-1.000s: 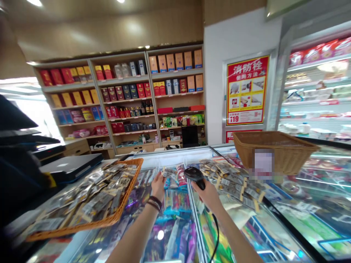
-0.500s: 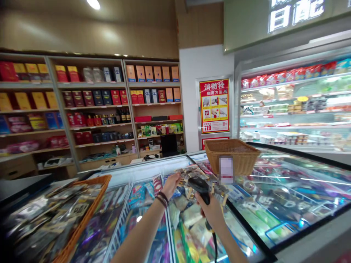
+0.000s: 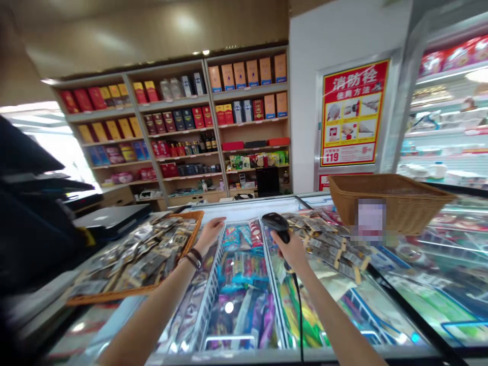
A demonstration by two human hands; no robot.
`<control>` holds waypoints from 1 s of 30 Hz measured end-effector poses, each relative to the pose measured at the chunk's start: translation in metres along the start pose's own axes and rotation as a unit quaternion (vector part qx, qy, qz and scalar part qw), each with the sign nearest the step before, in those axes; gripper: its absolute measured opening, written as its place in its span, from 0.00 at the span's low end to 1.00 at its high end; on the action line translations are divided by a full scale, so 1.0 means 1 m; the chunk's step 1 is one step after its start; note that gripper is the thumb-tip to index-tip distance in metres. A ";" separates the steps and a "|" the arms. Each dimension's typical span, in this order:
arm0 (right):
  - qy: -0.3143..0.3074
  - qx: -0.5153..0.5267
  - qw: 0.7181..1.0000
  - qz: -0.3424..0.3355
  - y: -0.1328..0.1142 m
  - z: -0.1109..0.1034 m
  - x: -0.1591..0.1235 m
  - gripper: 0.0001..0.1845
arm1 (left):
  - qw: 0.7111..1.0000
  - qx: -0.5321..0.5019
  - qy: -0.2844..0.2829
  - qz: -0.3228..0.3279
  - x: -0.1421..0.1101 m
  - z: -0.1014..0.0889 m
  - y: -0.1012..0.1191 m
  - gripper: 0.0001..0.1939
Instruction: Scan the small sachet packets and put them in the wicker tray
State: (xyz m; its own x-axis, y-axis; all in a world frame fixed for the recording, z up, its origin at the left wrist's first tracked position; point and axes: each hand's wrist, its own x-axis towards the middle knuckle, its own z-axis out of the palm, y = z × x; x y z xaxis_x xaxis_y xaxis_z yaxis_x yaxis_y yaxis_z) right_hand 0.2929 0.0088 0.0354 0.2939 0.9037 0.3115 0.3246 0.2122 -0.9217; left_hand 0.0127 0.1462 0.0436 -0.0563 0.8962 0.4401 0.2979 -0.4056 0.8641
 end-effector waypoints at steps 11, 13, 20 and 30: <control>-0.064 0.032 0.997 0.005 -0.020 0.095 -0.003 0.29 | 0.870 0.488 0.036 -0.064 -0.022 -0.136 -0.019 0.22; -0.069 0.015 0.998 0.001 -0.016 0.097 -0.006 0.29 | 0.866 0.493 0.031 -0.079 -0.025 -0.136 -0.025 0.21; -0.032 0.059 0.998 0.009 -0.001 0.088 -0.004 0.32 | 0.857 0.508 0.010 -0.080 -0.031 -0.124 -0.026 0.27; -0.003 0.101 0.994 0.044 0.001 0.080 -0.007 0.28 | 0.938 0.322 0.117 -0.048 -0.019 -0.122 0.009 0.52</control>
State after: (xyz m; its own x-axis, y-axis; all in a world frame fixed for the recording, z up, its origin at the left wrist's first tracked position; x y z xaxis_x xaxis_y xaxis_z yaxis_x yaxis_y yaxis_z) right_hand 0.2191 0.0325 0.0142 0.3079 0.9239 0.2273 0.1103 0.2026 -0.9730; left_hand -0.0999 0.1032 0.0729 -0.2976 0.8280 0.4753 0.7909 -0.0650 0.6085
